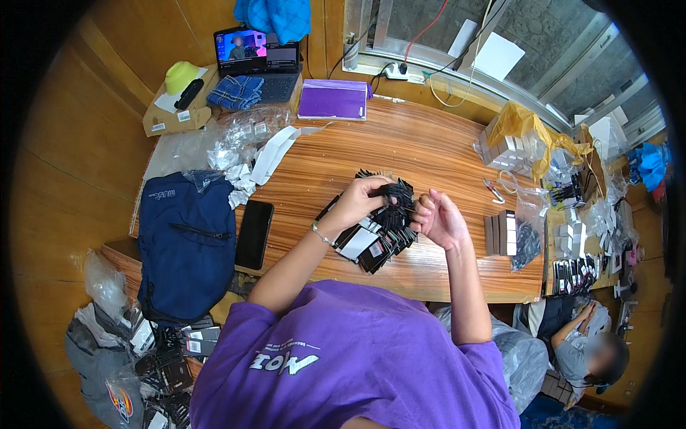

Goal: The person gathers small black rectangular items, places them into a clear plastic bag, and seals it. They repeat this process with additional items, stacking the sealed bags on the table.

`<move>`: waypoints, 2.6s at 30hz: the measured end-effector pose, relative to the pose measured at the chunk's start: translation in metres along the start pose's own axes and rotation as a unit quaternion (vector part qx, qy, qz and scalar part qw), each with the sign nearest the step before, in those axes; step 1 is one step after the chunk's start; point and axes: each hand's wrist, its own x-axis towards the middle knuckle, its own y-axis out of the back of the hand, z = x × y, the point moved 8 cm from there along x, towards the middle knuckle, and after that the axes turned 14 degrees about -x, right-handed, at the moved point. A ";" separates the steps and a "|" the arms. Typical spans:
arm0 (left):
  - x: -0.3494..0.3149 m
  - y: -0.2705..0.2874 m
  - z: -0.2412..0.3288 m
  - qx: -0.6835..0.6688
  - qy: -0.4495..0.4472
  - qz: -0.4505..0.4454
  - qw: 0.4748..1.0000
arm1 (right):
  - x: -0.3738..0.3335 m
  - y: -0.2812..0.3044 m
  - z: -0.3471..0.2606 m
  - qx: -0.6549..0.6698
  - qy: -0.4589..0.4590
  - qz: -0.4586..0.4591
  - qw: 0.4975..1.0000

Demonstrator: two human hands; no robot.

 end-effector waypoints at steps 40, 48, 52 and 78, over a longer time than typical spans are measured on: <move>-0.028 0.011 -0.014 -0.024 -0.064 -0.031 0.997 | -0.009 -0.046 -0.001 0.001 0.032 -0.067 0.997; -0.022 0.005 0.009 0.119 -0.124 -0.015 0.985 | -0.012 -0.052 -0.009 -0.033 0.051 -0.054 0.997; -0.021 0.002 0.014 0.140 -0.111 -0.006 0.984 | -0.013 -0.055 -0.015 -0.075 0.063 -0.021 0.995; -0.009 -0.007 0.028 -0.237 -0.053 -0.004 0.970 | -0.017 -0.050 -0.018 -0.195 0.087 0.112 0.970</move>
